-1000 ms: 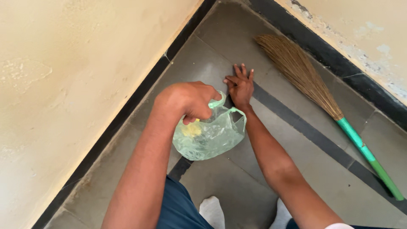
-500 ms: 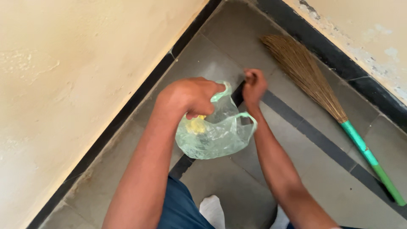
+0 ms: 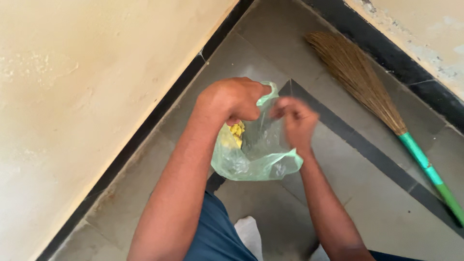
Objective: The person sweeps a tiled floor corner with a broom, then squats to pick up yellow debris by hand and places it into a green plastic bag. They continue sweeping and collecting small pieces of debris into the bag before standing up and walking away.
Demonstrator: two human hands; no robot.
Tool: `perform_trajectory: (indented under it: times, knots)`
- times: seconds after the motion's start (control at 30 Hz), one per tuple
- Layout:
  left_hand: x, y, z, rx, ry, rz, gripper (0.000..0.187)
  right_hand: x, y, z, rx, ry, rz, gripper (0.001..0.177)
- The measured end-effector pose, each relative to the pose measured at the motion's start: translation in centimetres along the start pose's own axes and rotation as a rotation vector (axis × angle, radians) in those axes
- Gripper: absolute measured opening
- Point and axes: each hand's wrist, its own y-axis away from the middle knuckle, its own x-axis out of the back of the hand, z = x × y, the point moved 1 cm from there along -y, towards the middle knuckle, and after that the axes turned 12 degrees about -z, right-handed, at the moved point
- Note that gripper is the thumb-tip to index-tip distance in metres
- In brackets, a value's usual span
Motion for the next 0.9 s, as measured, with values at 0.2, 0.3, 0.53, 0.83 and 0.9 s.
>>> perform_trajectory:
  times: [0.2, 0.3, 0.53, 0.83, 0.9]
  knots:
    - [-0.1, 0.9, 0.5, 0.016, 0.002, -0.067, 0.08, 2.9, -4.9, 7.8, -0.266, 1.274, -0.389, 0.065]
    - [-0.3, 1.4, 0.6, 0.016, 0.009, -0.045, 0.08, 3.0, -5.3, 11.8, -0.384, 1.395, -0.451, 0.078]
    - [-0.2, 1.5, 0.8, 0.011, 0.003, -0.048, 0.073, 2.0, -5.5, 15.3, -0.285, 1.48, -0.401, 0.072]
    - [0.1, 1.4, 0.6, 0.01, 0.047, -0.058, 0.088, 4.8, -9.3, 10.4, -0.167, 0.884, -0.104, 0.018]
    - [-0.1, 1.2, 0.5, 0.013, 0.049, -0.052, 0.088, 5.2, -8.5, 7.4, -0.151, 0.408, 0.102, 0.016]
